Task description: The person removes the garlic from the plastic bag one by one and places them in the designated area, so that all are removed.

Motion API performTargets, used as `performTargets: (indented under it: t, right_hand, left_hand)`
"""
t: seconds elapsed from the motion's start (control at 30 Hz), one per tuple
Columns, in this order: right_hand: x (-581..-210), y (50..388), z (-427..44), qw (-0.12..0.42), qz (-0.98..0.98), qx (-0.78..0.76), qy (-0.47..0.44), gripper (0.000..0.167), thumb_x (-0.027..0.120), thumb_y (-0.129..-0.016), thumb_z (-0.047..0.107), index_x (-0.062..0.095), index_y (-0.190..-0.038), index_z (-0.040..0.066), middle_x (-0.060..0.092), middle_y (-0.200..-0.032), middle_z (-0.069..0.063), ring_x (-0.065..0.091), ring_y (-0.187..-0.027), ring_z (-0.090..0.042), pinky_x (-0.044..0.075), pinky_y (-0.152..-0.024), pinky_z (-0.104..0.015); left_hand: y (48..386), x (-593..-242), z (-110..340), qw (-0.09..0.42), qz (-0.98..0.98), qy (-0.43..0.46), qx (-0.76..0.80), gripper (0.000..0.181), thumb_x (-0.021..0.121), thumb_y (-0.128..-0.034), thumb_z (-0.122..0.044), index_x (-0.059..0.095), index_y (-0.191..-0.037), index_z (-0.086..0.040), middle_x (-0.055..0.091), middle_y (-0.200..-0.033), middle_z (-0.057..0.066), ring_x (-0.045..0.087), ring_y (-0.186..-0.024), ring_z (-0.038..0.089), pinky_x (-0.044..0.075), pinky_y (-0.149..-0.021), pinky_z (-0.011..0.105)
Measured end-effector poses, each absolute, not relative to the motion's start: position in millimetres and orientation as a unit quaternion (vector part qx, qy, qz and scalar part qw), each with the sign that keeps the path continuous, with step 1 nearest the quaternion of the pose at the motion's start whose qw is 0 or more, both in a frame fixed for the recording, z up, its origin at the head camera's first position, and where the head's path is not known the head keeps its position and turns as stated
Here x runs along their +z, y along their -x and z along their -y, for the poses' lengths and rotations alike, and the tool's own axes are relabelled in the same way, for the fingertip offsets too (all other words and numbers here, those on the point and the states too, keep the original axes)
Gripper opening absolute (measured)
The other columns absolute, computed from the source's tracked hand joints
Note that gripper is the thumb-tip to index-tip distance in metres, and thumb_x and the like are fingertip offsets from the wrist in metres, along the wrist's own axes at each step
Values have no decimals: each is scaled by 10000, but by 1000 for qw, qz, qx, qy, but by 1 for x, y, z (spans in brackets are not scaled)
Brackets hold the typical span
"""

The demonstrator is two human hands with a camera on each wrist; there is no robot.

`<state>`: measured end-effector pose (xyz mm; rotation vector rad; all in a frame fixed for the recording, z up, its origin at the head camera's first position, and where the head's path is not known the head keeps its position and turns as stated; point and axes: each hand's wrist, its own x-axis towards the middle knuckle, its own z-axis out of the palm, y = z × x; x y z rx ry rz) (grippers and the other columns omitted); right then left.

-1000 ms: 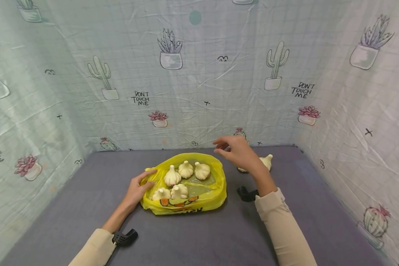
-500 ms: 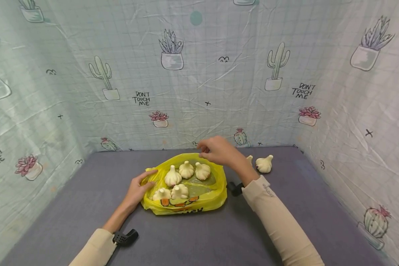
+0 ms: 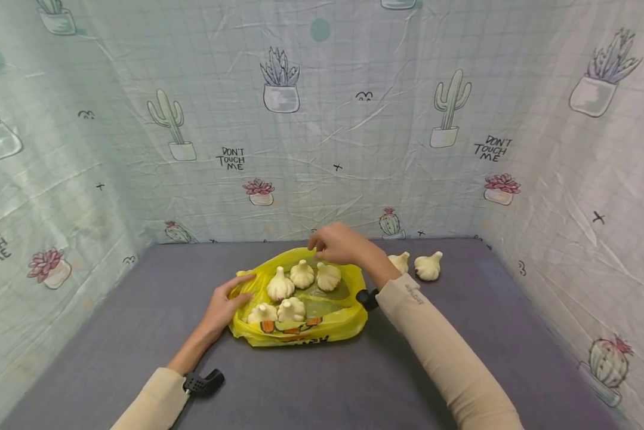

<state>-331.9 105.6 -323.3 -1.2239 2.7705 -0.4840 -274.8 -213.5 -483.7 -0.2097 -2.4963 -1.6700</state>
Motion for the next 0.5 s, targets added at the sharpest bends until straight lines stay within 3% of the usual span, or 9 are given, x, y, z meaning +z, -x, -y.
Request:
performTargets:
  t: [0.5]
  right_hand:
    - [-335,344,-95,88,-910,-125,385,271,685,-974,110,733,-1232,42,761,-1178,-121,722,-1104,-269,596,-926,-376]
  left_hand:
    - [276,-485,214,63,822,72,-561,448,618,-989,-67,636,-1428,-153,564,-1532,91,378,-1528,305,329,-1231,544]
